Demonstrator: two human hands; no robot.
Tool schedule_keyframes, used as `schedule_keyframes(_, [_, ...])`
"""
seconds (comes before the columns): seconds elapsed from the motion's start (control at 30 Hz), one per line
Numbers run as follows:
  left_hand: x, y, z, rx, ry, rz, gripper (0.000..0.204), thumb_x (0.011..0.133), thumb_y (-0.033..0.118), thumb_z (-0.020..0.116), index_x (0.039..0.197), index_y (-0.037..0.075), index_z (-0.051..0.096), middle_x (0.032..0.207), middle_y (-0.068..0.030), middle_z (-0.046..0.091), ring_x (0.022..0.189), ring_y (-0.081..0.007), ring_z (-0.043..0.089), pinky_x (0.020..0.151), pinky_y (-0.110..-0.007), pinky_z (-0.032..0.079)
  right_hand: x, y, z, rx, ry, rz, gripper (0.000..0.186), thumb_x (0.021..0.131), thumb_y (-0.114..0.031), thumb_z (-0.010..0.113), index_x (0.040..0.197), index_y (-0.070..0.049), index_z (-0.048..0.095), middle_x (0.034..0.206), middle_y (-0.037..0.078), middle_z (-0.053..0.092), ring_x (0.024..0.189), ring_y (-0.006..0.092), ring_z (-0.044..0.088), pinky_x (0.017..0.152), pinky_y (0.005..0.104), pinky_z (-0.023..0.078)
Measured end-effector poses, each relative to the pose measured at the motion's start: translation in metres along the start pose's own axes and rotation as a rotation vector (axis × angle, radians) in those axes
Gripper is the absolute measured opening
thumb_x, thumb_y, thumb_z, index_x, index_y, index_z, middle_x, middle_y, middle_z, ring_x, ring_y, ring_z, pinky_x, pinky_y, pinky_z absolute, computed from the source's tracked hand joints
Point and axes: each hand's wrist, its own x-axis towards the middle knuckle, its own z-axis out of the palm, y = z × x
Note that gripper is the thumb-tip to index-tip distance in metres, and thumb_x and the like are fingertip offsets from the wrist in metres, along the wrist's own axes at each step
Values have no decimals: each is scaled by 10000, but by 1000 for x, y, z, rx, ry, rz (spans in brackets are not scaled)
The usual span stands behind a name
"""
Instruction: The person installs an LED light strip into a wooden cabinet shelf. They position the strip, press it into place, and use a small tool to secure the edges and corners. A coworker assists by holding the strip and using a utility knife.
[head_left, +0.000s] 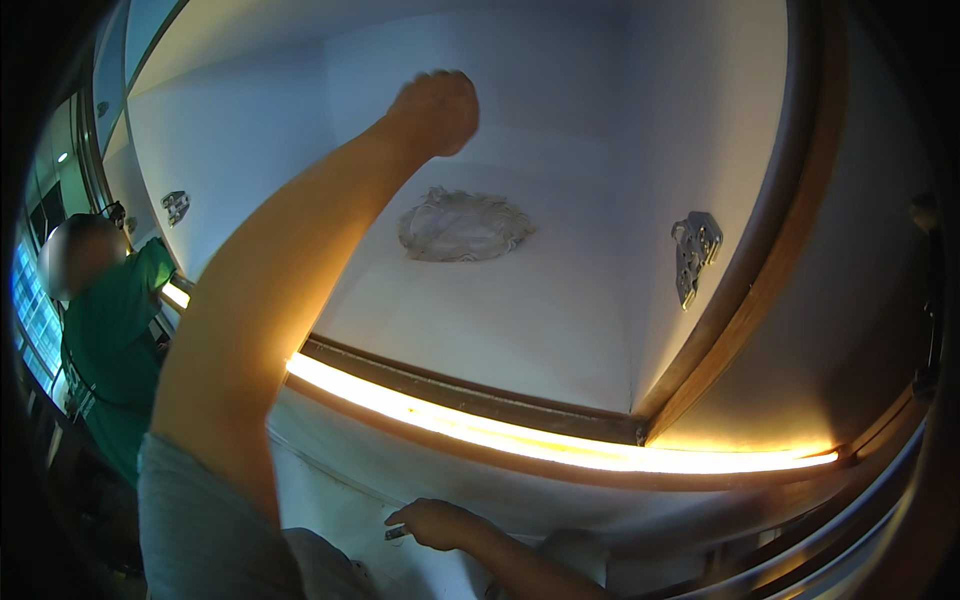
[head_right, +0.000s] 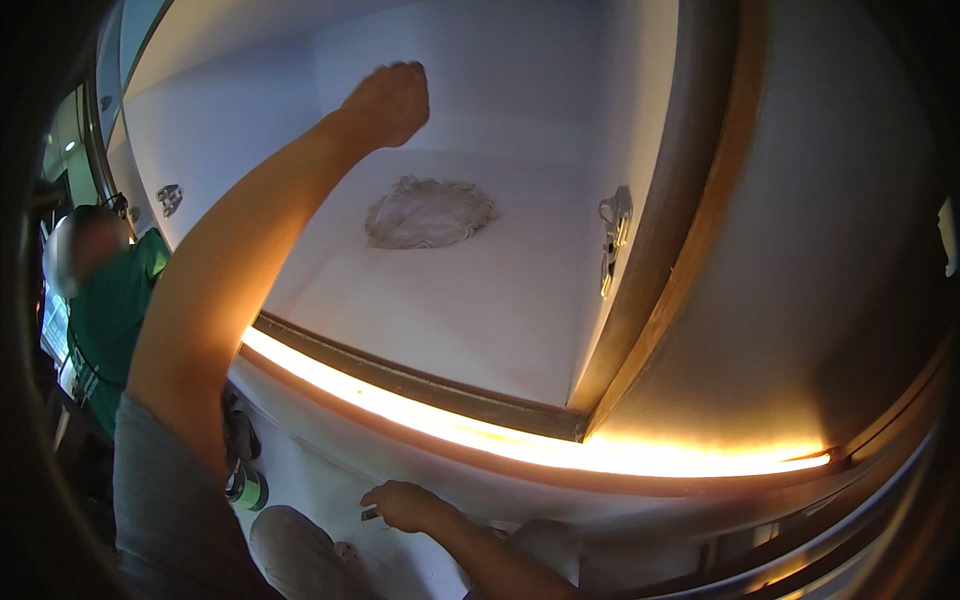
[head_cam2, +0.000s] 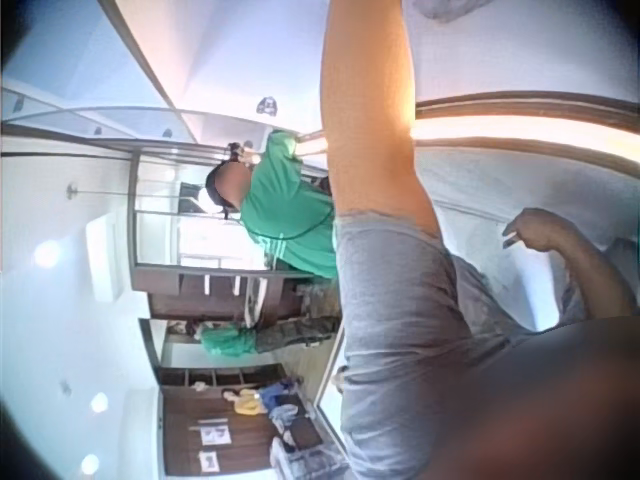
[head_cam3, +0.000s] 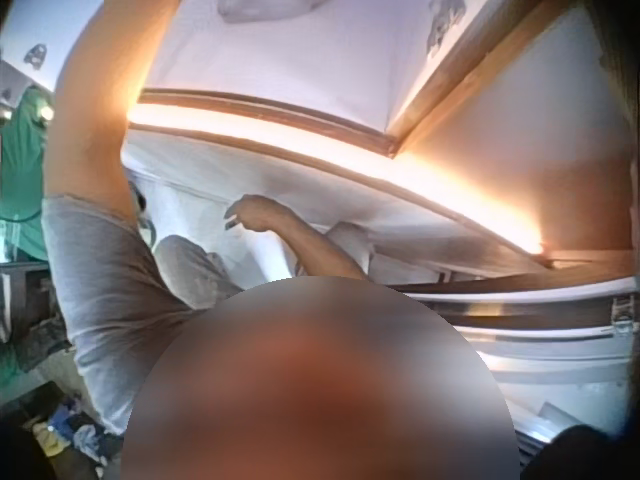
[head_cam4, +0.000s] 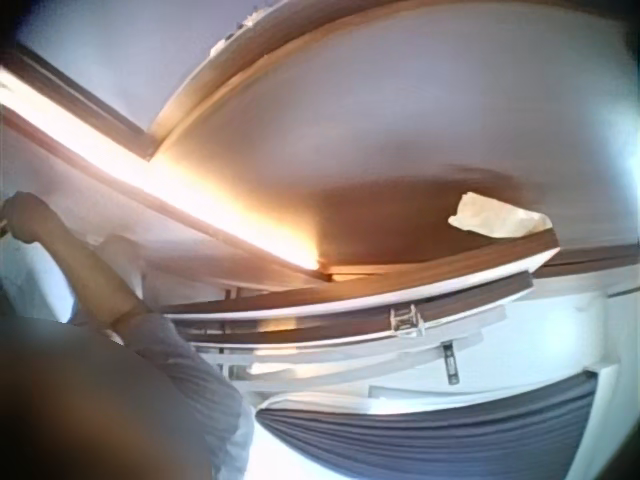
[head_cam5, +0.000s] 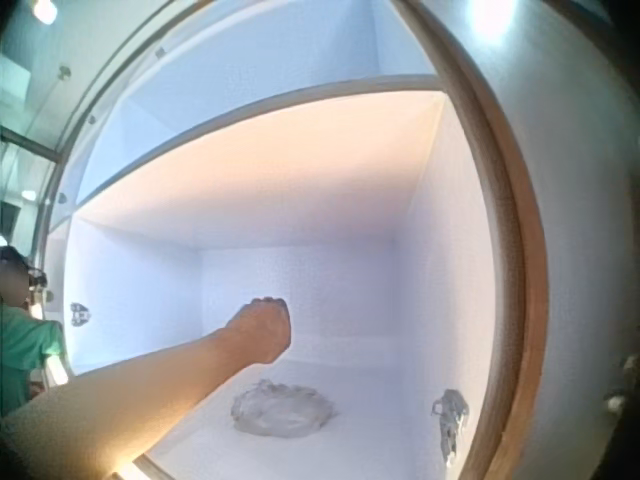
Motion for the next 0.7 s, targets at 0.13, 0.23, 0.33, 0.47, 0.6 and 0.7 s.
schedule_keyframes(0.13, [-47, 42, -34, -102, -150, 673, 191, 902, 99, 639, 1011, -34, 725, 1010, -201, 708, 1021, -359, 685, 924, -441, 585, 0, -5, -1, 5, -34, 25, 488, 970, 27, 571, 1427, -100, 685, 1298, 222, 733, 1161, 395, 711, 992, 471, 562])
schedule_keyframes(0.23, [-81, 82, -56, -489, -377, 407, 281, 1024, 202, 568, 1057, -23, 734, 1078, -193, 729, 1059, -361, 695, 936, -467, 568, -3, -11, -4, -5, -23, 55, 436, 1008, -23, 600, 1430, -95, 682, 1298, 220, 733, 1157, 392, 713, 983, 472, 563])
schedule_keyframes(0.33, [-98, 96, -70, -635, -543, 242, 394, 1099, 324, 501, 1124, 10, 738, 1144, -186, 736, 1090, -359, 699, 944, -482, 556, -10, -18, -7, -1, -14, 81, 430, 1017, -30, 601, 1434, -94, 679, 1294, 219, 735, 1154, 393, 714, 983, 473, 562])
schedule_keyframes(0.47, [-108, 89, -82, -595, -515, 259, 321, 1081, 282, 565, 1225, 56, 742, 1160, -179, 738, 1088, -365, 700, 957, -465, 554, -24, -26, -13, 53, 27, 44, 448, 1012, -5, 582, 1443, -90, 673, 1275, 226, 739, 1147, 394, 714, 985, 472, 558])
schedule_keyframes(0.6, [-124, 62, -81, -610, -417, 259, 270, 1011, 115, 638, 1259, 70, 736, 1169, -175, 738, 1081, -342, 707, 931, -440, 562, -32, -29, -14, 46, 56, 61, 469, 991, 28, 567, 1431, -88, 680, 1275, 233, 735, 1157, 398, 709, 998, 472, 555])
schedule_keyframes(0.7, [-140, 51, -73, -769, -210, 155, 258, 966, 49, 678, 1218, 51, 735, 1125, -159, 746, 1021, -319, 710, 875, -425, 562, -34, -26, -13, 94, 64, 91, 437, 991, 4, 589, 1404, -87, 696, 1317, 211, 727, 1189, 402, 696, 1044, 469, 543])
